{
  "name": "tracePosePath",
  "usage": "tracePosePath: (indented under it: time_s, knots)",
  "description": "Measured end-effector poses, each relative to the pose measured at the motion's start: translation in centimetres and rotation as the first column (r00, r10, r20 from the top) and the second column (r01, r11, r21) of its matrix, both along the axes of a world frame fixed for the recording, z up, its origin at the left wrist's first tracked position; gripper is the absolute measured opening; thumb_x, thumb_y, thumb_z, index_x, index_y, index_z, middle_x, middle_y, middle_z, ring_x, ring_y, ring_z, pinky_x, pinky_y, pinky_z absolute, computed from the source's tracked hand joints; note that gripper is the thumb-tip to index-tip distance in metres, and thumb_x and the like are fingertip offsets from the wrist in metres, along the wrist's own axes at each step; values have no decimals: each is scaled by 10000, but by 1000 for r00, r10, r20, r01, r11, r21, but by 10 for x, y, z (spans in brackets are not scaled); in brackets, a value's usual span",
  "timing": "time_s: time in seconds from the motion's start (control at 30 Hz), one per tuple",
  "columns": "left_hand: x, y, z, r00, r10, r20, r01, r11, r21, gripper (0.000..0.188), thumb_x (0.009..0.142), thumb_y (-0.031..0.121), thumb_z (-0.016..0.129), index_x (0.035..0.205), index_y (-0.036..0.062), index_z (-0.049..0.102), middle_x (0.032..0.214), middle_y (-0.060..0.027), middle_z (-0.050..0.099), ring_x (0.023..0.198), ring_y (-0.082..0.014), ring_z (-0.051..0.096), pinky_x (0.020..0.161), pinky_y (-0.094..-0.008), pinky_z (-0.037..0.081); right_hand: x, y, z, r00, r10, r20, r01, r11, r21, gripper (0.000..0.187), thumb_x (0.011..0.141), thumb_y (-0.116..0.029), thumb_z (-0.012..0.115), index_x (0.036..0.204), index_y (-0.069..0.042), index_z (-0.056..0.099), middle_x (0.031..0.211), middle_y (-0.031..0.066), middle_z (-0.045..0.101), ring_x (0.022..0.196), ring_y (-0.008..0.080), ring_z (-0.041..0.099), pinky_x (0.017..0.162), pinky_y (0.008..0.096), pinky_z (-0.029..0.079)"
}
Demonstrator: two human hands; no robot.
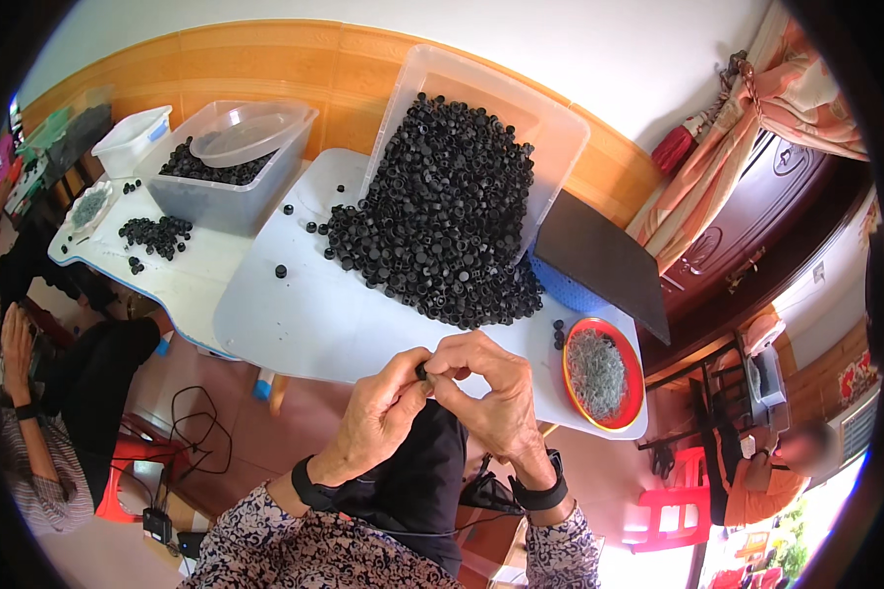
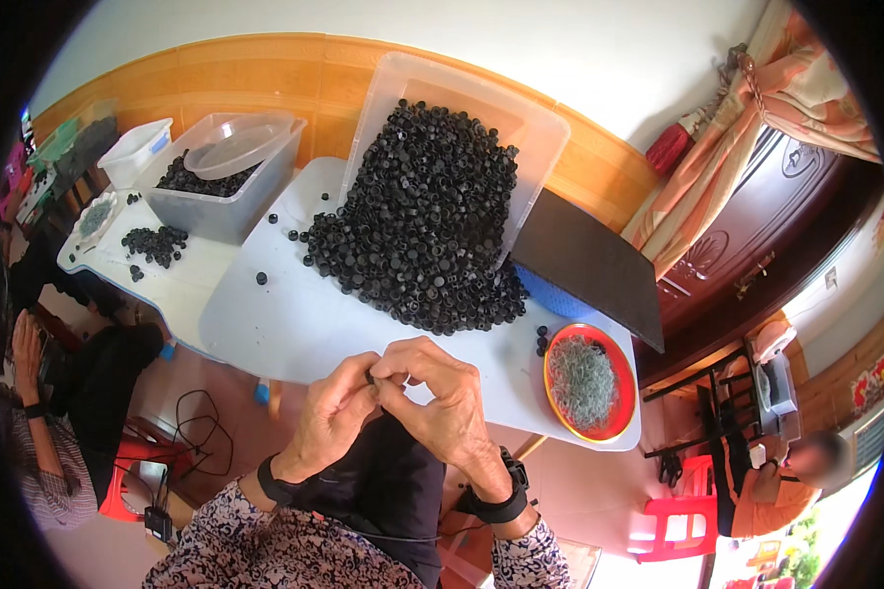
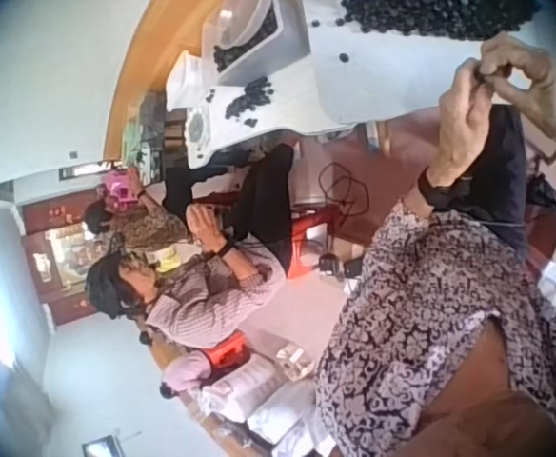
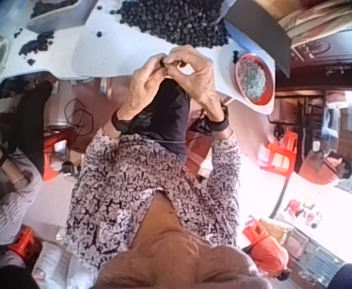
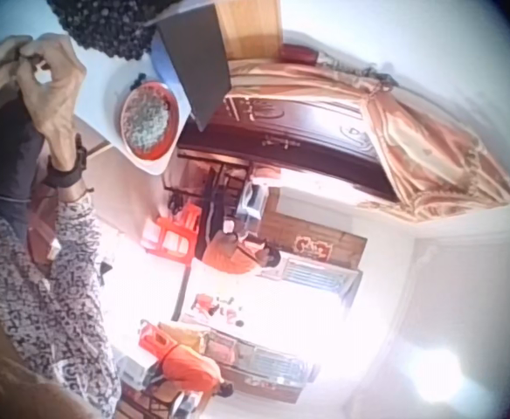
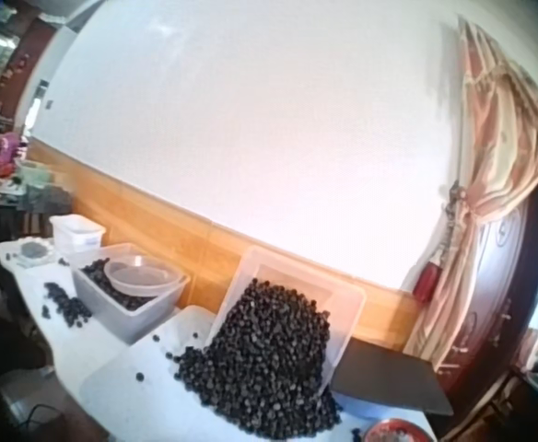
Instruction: Manually assembling small black plastic components by hand at a workbench.
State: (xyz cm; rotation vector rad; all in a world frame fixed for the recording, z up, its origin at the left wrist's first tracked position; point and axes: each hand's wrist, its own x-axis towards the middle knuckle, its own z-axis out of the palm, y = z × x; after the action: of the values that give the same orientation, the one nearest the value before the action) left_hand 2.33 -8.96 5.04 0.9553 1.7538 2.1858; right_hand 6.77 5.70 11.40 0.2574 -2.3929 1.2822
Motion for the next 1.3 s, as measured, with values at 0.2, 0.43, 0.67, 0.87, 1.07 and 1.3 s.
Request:
tracePosePath:
  time_s: [0.2,0.43,0.67,0.87,1.07,1.3]
  knots:
    - [1,4,-1,994,-44,103,39,998,51,254,971,59,504,1205,-38,507,916,-54,633,817,-80,579,752,-226,489,3,1,1,999,-20,25,21,998,-57,191,748,41,672,926,-27,686,916,71,656,755,160,655,680,279,527]
    - [-3,8,6,986,-132,103,124,989,81,251,983,95,498,1191,-44,521,946,-63,644,880,-87,594,797,-245,502,3,17,15,997,74,31,-75,997,30,229,787,54,636,994,-27,694,949,94,646,738,173,662,678,290,539]
    - [-5,8,2,959,-230,165,215,971,105,227,979,111,500,1145,-37,544,929,-51,641,851,-95,597,795,-248,494,5,24,21,990,135,51,-137,989,57,242,787,61,628,1001,-28,699,941,98,648,749,178,664,670,301,540]
    - [-3,8,5,937,-286,202,272,957,97,228,975,111,503,1144,-36,550,932,-46,632,844,-93,577,780,-244,476,10,28,17,986,143,86,-144,989,10,218,778,45,647,983,-6,698,915,104,664,773,187,668,704,318,542]
    - [0,9,8,912,-327,249,302,944,132,253,974,115,501,1171,-35,553,934,-36,618,839,-88,551,788,-245,460,14,28,17,991,107,82,-104,994,-40,222,755,47,670,967,-18,693,806,80,668,749,161,651,713,302,532]
    - [1,9,11,867,-385,315,361,923,134,273,962,100,498,1187,-46,547,948,-44,610,847,-96,543,798,-253,459,17,35,8,988,122,94,-115,991,-73,235,748,55,674,971,-18,688,863,83,667,747,154,646,717,299,529]
